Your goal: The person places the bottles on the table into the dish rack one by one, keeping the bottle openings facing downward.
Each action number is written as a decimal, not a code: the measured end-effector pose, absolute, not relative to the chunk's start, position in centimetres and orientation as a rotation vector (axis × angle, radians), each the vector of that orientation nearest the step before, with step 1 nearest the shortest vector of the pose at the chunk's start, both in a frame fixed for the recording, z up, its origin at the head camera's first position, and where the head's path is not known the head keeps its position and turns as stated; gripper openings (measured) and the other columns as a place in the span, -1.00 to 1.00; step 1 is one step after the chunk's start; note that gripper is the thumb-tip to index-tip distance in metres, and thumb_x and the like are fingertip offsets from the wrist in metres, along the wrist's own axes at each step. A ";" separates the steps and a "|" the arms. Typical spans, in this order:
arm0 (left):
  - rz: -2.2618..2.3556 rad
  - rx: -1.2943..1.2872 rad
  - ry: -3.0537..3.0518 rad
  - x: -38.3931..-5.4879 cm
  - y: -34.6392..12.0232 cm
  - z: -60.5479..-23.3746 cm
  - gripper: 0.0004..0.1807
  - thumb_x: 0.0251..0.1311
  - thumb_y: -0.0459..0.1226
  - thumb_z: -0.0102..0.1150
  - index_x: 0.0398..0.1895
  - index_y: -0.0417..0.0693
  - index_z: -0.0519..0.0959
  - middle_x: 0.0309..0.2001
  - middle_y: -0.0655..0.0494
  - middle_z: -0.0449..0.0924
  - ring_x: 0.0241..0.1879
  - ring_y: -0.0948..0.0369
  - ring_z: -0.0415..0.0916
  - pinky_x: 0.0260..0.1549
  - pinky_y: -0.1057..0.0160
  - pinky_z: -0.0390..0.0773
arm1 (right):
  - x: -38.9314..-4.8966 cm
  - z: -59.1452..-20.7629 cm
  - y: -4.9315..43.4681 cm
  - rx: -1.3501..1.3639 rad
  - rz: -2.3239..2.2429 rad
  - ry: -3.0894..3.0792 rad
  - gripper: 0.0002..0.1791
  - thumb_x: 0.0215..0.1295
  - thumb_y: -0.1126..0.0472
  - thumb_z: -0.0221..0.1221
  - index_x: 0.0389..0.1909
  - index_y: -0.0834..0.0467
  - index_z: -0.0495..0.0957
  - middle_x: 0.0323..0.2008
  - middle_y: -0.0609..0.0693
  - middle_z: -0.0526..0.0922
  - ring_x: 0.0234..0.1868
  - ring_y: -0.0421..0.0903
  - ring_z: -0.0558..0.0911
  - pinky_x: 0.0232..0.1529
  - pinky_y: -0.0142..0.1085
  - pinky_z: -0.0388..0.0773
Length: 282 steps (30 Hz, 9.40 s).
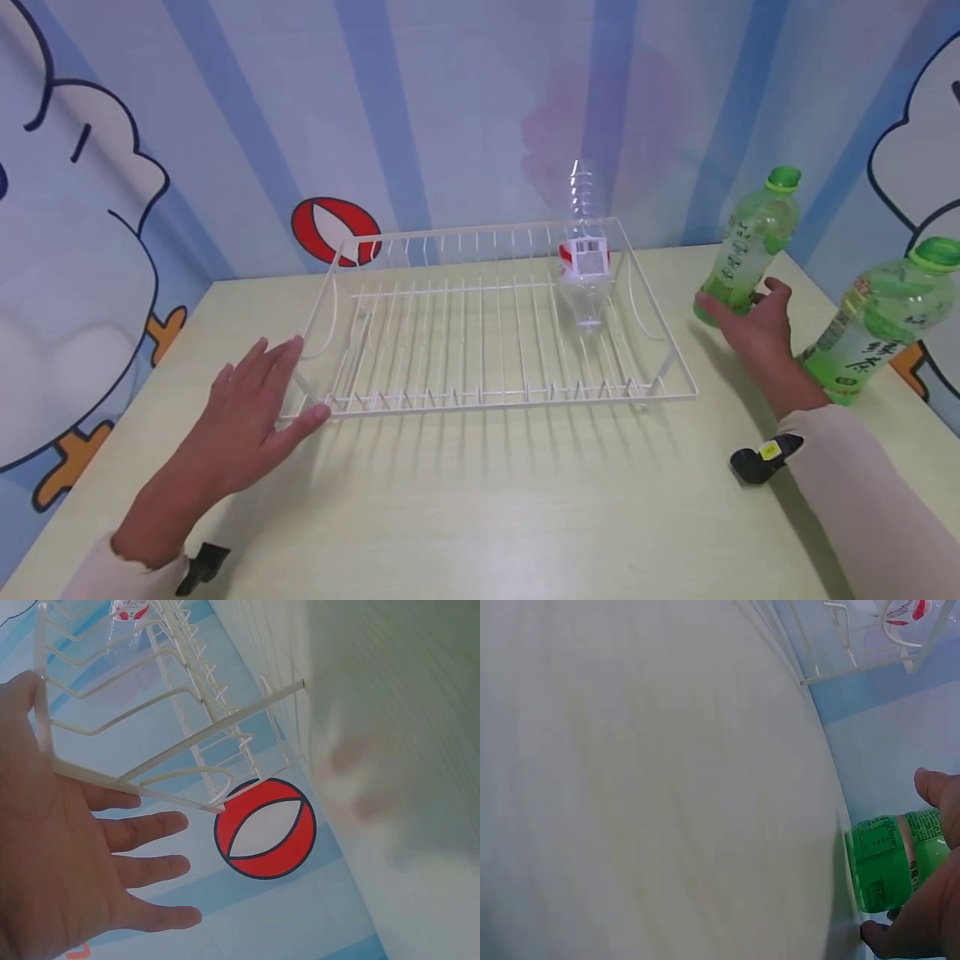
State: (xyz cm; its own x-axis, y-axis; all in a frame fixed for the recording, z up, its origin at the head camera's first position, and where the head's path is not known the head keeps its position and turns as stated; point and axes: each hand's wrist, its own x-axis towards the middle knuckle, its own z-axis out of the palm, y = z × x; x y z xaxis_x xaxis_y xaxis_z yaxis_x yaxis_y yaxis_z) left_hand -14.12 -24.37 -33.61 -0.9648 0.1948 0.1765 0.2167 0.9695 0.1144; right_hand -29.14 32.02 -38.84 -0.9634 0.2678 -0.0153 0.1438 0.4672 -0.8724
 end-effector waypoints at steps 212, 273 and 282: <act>-0.294 -0.710 -2.161 -15.8 -18.5 -30.2 -0.09 -0.27 0.04 0.63 0.23 -0.05 0.48 0.01 -0.13 0.62 0.14 -0.09 0.46 0.24 -0.48 0.07 | -20.9 -28.5 12.3 0.867 1.373 -2.547 0.24 0.05 0.20 0.52 0.56 0.02 -0.18 0.47 0.18 0.10 0.35 0.29 0.36 0.25 0.19 0.38; -0.138 -0.531 -2.464 -13.3 -19.6 -30.8 0.14 -0.16 0.35 0.31 0.39 -0.20 0.29 0.32 -0.19 0.35 0.48 -0.18 -0.02 0.21 -0.55 -0.01 | -20.4 -27.9 12.2 0.698 2.534 -1.745 -0.49 0.45 0.30 0.13 0.32 0.04 0.20 0.25 0.12 0.35 0.24 0.07 0.46 0.15 -0.23 0.53; -0.004 -0.301 -2.739 -13.9 -21.2 -31.9 0.23 -0.11 0.48 0.17 0.45 -0.26 0.28 0.52 -0.22 0.02 0.54 -0.22 -0.40 0.23 -0.55 -0.10 | -20.6 -27.4 13.1 0.691 2.568 -1.681 -0.43 0.43 0.36 0.14 0.37 0.06 0.18 0.26 0.13 0.34 0.25 0.06 0.46 0.15 -0.22 0.52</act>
State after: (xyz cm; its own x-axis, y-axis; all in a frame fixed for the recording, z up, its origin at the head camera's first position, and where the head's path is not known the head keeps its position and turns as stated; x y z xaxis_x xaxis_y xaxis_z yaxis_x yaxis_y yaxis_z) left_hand -13.90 -21.21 -31.86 -0.9033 0.2086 0.3748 0.2096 0.9770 -0.0386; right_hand -20.58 13.11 -27.37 -0.9035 -0.2381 0.3564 -0.2313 -0.4291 -0.8732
